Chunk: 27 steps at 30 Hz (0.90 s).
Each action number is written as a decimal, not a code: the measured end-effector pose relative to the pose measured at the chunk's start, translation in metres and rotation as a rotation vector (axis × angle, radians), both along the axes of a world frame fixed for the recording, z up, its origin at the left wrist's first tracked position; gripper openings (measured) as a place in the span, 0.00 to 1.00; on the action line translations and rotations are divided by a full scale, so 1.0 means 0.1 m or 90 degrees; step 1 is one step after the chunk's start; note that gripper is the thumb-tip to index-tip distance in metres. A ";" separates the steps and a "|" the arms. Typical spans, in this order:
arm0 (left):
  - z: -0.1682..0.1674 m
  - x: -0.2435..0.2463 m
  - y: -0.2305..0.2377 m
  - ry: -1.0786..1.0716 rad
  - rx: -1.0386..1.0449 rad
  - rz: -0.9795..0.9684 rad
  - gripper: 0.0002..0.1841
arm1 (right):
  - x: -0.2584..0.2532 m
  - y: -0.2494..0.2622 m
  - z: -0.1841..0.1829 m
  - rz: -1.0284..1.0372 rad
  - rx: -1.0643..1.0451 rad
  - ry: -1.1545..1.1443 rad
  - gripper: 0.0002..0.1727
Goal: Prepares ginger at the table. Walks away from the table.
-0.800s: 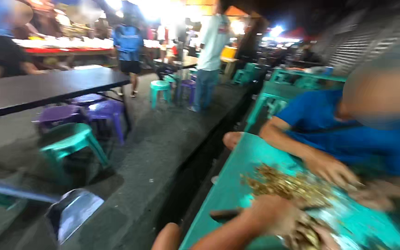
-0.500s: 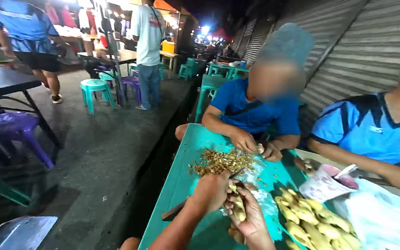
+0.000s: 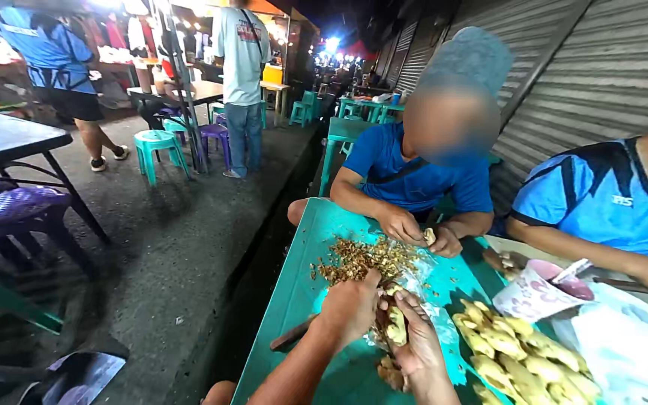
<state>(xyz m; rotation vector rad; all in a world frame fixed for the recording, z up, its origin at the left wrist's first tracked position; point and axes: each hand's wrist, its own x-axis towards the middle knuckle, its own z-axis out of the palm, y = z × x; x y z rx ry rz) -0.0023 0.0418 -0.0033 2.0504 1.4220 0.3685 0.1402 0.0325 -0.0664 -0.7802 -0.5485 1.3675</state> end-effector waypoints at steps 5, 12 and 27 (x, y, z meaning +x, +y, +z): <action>-0.07 0.01 0.01 -0.024 0.026 -0.043 0.24 | 0.01 0.02 0.03 -0.018 -0.027 0.011 0.13; -0.09 0.02 0.01 -0.013 0.025 -0.053 0.20 | 0.04 0.01 -0.01 -0.027 0.060 -0.146 0.10; -0.02 -0.07 0.05 0.012 0.031 0.023 0.21 | 0.15 0.02 0.01 0.103 -0.027 0.079 0.17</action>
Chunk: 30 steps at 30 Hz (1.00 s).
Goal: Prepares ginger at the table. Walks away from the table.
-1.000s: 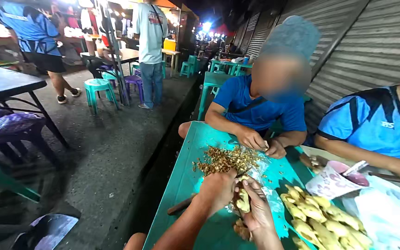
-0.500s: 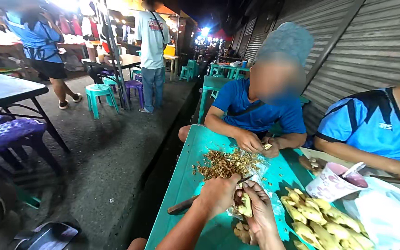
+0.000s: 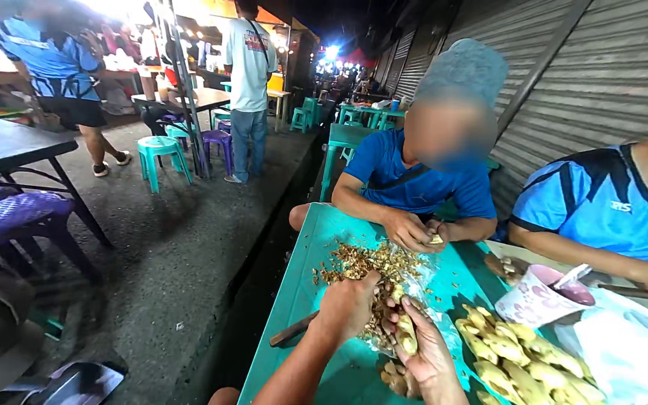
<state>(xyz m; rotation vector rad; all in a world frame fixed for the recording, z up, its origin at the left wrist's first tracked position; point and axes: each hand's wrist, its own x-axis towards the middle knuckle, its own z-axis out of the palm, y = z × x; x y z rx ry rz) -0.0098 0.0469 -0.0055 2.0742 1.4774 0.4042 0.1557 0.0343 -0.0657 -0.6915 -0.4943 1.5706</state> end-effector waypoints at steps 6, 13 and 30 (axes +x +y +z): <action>-0.01 0.03 -0.02 0.014 -0.009 -0.020 0.22 | 0.00 0.02 0.01 -0.001 -0.051 -0.025 0.23; -0.01 0.06 -0.04 0.010 0.002 -0.044 0.21 | -0.05 0.02 -0.01 -0.062 -0.050 -0.083 0.14; 0.01 0.09 -0.05 0.043 -0.045 -0.012 0.21 | -0.04 0.04 0.01 -0.130 -0.063 -0.019 0.13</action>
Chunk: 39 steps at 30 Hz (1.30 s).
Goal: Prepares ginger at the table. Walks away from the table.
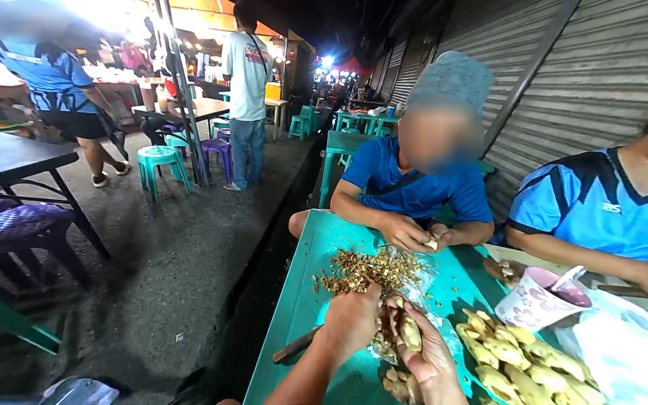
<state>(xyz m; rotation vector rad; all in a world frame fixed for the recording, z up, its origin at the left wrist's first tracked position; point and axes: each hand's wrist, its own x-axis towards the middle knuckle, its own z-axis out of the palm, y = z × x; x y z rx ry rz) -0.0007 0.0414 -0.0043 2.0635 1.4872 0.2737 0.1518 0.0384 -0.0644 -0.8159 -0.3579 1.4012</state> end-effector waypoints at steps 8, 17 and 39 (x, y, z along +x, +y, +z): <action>-0.04 0.07 -0.02 -0.010 0.011 -0.012 0.21 | -0.11 -0.01 -0.06 0.002 0.001 -0.053 0.07; -0.09 -0.04 0.09 -0.031 -0.025 -0.038 0.22 | -0.03 -0.02 -0.07 0.072 0.093 0.010 0.10; -0.07 0.05 0.00 -0.049 -0.009 -0.027 0.20 | -0.16 -0.06 -0.04 -0.030 0.039 -0.100 0.10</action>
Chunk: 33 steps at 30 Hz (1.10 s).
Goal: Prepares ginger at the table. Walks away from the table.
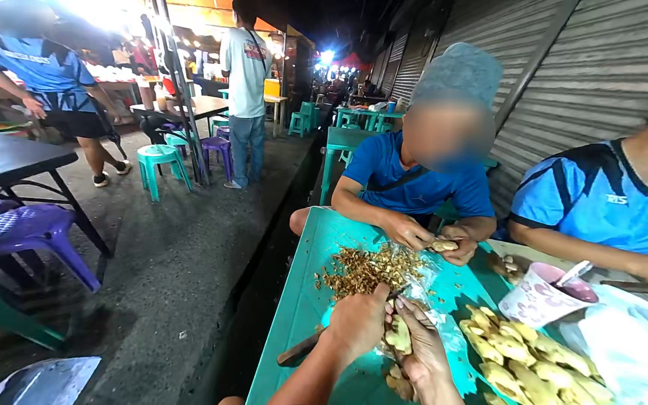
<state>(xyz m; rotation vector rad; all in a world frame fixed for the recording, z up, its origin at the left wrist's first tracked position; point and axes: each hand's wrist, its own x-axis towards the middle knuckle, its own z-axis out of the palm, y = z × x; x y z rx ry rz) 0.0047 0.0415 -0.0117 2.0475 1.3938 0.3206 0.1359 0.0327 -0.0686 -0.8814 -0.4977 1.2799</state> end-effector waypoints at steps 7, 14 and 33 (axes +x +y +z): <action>0.01 -0.13 0.07 0.004 0.011 0.021 0.21 | 0.02 0.02 -0.03 0.092 -0.037 0.053 0.14; -0.04 0.03 0.00 0.019 0.012 -0.013 0.24 | 0.02 0.04 0.02 0.002 -0.080 0.001 0.16; -0.02 -0.12 0.08 -0.030 0.002 -0.007 0.21 | 0.00 0.02 -0.04 0.045 0.035 -0.079 0.16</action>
